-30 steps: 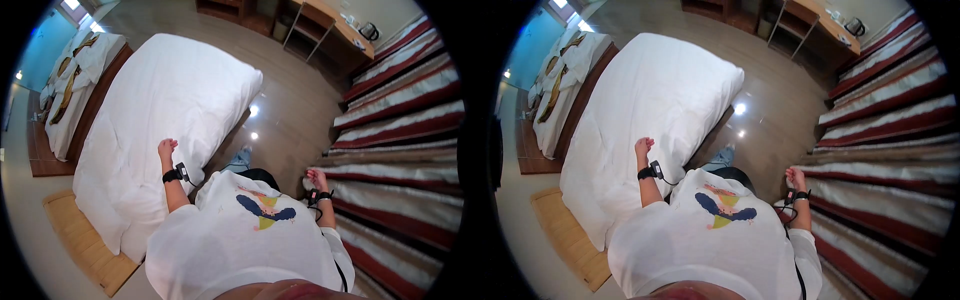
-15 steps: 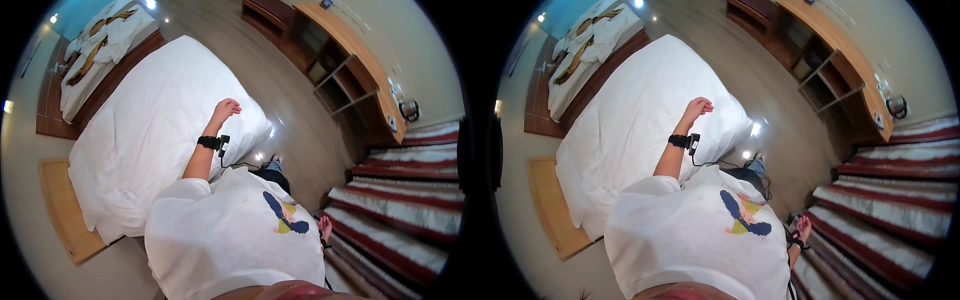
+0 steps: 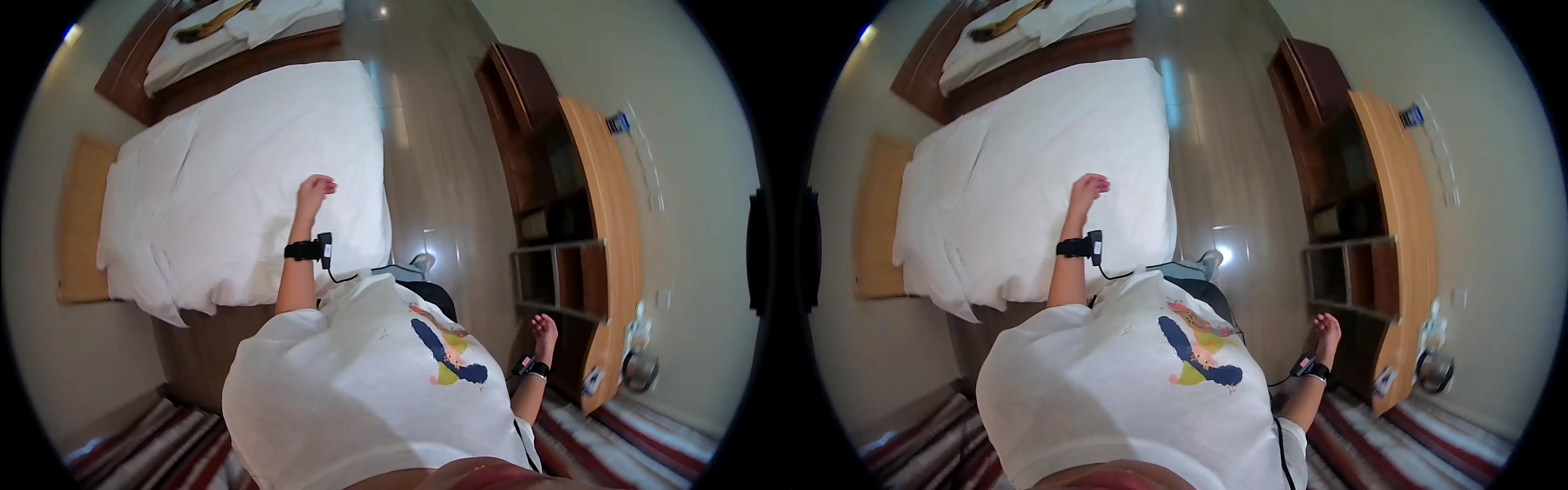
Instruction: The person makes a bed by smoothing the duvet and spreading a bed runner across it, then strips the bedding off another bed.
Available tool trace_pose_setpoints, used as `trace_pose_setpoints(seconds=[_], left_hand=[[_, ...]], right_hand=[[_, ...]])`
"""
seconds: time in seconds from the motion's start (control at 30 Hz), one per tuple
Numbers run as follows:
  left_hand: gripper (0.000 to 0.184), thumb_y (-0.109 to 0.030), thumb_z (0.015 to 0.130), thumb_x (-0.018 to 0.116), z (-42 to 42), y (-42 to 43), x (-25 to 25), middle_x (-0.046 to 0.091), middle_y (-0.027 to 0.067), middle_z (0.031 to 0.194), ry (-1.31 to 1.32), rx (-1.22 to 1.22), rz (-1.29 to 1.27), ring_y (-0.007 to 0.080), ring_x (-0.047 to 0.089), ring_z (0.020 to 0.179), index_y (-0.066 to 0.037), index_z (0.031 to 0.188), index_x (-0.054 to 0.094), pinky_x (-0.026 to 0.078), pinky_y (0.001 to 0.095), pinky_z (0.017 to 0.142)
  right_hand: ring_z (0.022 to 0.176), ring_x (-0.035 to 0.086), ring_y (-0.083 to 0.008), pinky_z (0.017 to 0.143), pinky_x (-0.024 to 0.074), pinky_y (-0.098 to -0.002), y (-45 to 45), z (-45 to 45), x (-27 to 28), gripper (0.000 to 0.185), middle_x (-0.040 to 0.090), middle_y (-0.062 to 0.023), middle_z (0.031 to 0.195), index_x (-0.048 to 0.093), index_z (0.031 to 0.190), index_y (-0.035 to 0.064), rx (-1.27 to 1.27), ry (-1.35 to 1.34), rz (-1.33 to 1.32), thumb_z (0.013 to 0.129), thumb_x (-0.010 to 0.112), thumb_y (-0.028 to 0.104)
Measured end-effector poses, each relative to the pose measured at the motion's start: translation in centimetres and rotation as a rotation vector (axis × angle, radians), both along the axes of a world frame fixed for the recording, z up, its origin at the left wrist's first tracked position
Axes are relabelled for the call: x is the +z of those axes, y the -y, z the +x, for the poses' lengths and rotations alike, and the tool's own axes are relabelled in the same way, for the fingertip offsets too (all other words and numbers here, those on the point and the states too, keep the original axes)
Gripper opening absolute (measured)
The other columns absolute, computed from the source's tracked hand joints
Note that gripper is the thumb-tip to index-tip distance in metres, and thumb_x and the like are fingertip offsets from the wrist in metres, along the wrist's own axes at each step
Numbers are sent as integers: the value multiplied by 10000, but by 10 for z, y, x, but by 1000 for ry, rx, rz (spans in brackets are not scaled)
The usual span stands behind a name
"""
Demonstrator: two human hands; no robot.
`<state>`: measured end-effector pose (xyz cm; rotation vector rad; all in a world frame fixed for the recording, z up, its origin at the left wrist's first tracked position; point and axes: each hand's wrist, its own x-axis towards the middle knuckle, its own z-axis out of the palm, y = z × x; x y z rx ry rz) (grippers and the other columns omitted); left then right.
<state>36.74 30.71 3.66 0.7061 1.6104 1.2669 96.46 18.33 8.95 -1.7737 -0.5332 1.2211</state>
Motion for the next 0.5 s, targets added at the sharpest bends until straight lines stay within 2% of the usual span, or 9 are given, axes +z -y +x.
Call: trace_pose_setpoints(seconds=[0.07,0.13,0.2,0.23,0.27,0.33,0.4,0.47,0.5], left_hand=[[187,-114,752,367,-6,-6,-1,556,79,704,20,172,2,134,544,629,-13,772,523,397,214,546],[190,-110,751,362,-12,-14,-14,555,81,704,42,338,16,138,544,630,-9,773,522,400,218,551],[177,-143,747,379,-15,-31,-38,564,49,722,16,453,-44,104,536,653,-53,784,527,361,190,536],[173,-147,745,389,-12,-46,-35,563,53,716,27,477,-63,106,536,652,-53,789,528,355,181,521],[173,-147,745,389,-11,-68,-34,563,53,716,38,514,-48,106,536,652,-53,789,528,355,181,521],[188,-123,747,383,-10,-98,-29,553,78,691,123,536,-71,133,543,630,5,764,520,391,220,549],[172,-106,751,389,-7,-130,-27,548,87,679,89,538,0,141,543,627,6,762,519,424,233,567],[167,-93,755,384,-5,-151,-19,546,92,677,52,490,21,146,543,624,4,760,520,442,234,582],[168,-86,758,380,-8,-147,-12,545,95,677,39,464,3,148,543,623,7,755,520,449,233,590]], right_hand=[[667,519,-104,572,376,-189,-77,7,2,168,547,-19,757,497,860,72,132,65,-35,775,406,184],[621,497,-91,564,370,-182,-146,25,-7,154,536,-23,718,494,846,56,509,108,34,769,412,161],[614,487,-87,551,363,-178,-192,43,-20,150,527,-28,712,493,844,52,500,220,79,768,410,151],[624,497,-101,550,379,-206,-218,55,-28,165,527,-29,716,493,850,61,337,108,37,764,417,179],[629,508,-117,529,395,-232,-251,63,-26,190,528,-34,720,493,847,68,336,187,-68,756,422,219],[639,524,-149,464,372,-235,-291,92,-47,198,547,-44,763,500,830,74,292,101,-181,747,410,229],[647,526,-165,470,369,-243,-331,94,-47,167,547,-56,751,504,784,70,325,109,-320,740,417,205],[687,527,-179,487,368,-258,-342,96,-67,194,541,-53,773,477,841,81,213,34,-261,730,430,233],[678,523,-188,495,370,-272,-340,96,-80,214,545,-49,798,467,876,77,282,12,-298,742,396,228]])
